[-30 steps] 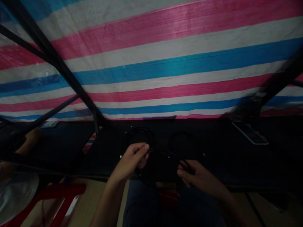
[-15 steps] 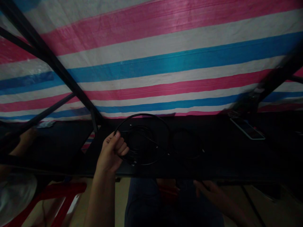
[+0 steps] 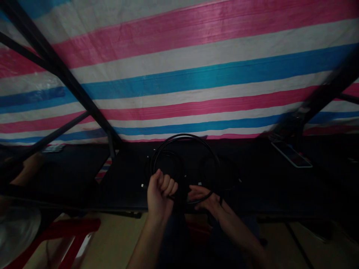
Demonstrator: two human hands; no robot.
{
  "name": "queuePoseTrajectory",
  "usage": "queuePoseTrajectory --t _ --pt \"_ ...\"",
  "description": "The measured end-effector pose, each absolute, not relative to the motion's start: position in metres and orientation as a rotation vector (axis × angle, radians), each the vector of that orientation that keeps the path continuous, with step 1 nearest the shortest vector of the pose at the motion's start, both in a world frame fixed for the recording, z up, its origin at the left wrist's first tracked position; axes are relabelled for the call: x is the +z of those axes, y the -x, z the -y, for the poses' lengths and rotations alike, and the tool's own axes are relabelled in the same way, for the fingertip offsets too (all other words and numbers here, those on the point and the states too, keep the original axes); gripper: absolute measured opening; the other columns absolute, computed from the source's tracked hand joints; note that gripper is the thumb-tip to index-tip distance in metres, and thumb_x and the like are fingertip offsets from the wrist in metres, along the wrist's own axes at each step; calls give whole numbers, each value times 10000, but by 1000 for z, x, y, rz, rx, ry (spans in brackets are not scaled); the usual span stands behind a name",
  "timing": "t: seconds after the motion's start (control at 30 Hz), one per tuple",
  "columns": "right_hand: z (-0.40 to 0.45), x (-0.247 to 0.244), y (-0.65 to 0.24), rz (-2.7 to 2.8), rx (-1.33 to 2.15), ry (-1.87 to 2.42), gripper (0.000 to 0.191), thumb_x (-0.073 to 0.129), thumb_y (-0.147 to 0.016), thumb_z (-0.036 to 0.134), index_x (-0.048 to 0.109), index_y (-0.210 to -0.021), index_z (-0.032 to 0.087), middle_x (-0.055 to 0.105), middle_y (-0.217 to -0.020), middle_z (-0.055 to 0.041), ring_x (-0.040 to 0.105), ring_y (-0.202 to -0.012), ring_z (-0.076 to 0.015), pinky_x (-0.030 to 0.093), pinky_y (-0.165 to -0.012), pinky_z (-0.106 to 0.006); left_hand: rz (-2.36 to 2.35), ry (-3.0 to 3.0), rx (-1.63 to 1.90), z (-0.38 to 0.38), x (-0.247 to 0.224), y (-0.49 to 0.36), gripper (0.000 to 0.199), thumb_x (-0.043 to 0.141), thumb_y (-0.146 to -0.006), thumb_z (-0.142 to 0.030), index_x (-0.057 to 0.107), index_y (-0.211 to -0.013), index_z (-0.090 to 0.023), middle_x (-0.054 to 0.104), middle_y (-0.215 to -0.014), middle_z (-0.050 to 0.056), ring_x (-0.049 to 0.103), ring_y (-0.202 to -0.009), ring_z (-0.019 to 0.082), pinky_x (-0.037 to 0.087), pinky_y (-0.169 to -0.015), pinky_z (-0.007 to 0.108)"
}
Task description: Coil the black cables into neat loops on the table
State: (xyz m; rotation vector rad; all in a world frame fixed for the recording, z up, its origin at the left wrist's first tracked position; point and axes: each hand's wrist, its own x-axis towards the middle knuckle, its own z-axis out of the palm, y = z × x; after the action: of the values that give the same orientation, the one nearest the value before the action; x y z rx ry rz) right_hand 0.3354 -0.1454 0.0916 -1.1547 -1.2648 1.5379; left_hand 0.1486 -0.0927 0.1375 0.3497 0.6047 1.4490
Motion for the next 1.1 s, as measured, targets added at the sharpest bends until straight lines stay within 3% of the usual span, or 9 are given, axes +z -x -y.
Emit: queuePoseTrajectory --t 0.13,0.2,0.47,0.6,0.7,0.8,0.87,0.97,1.1 --pt "136 96 -312 1254 1377 1134 537 508 -928 710 759 -1050 251 690 -1242 -97 595 -1209 -302 430 -1086 -487 -642 -274 1594 101 129 -162 586 622 -891 -332 147 -576 -200 118 -470 -91 45 -425 75 202 -417 241" --pt "132 94 -303 1145 1332 1167 505 557 -911 693 755 -1023 242 693 -1240 -102 591 -1224 -311 449 -1063 -474 -652 -268 1613 102 128 -164 584 587 -923 -353 135 -586 -199 110 -476 -86 56 -424 80 197 -417 240" --pt "132 90 -290 810 1562 1078 444 687 -854 627 697 -1048 227 720 -957 -62 694 -864 -229 579 -727 -340 -672 -401 1663 107 134 -178 635 536 -967 -436 135 -536 -199 119 -457 -67 129 -415 92 264 -435 253" --pt "125 107 -297 846 1385 1206 446 635 -871 646 648 -940 206 627 -696 -6 604 -613 -159 475 -483 -228 -775 -524 1692 116 125 -192 621 587 -948 -463 284 -485 -182 426 -571 -1 495 -645 139 466 -703 291" --pt "116 120 -308 883 1286 1274 459 580 -886 661 599 -977 212 563 -650 31 533 -509 -129 412 -399 -205 -835 -679 1572 120 111 -192 571 616 -928 -511 439 -501 -174 634 -823 70 589 -906 203 467 -887 337" --pt "105 131 -326 1053 1191 1319 415 552 -907 614 581 -992 209 530 -626 49 489 -477 -117 416 -399 -212 -806 -739 1475 113 98 -175 414 652 -891 -553 635 -731 -172 696 -1017 107 623 -937 220 484 -850 341" --pt "100 138 -341 1225 1166 1356 359 524 -931 557 584 -973 205 530 -613 47 468 -463 -116 386 -393 -215 -880 -716 1513 102 97 -155 395 703 -846 -570 655 -982 -202 706 -1087 109 655 -938 227 498 -802 334" --pt "95 148 -359 1611 1149 1403 266 499 -970 425 619 -900 199 578 -620 21 520 -518 -126 389 -467 -230 -1169 -896 1643 86 114 -129 461 819 -778 -423 605 -1148 -251 686 -1214 99 658 -1030 218 490 -815 295" --pt "94 154 -362 2133 1139 1297 225 581 -937 306 687 -777 190 652 -640 -6 571 -560 -135 363 -525 -245 -1195 -1545 1389 83 154 -133 285 844 -708 -187 739 -972 -214 684 -1232 111 585 -1198 263 462 -918 292"
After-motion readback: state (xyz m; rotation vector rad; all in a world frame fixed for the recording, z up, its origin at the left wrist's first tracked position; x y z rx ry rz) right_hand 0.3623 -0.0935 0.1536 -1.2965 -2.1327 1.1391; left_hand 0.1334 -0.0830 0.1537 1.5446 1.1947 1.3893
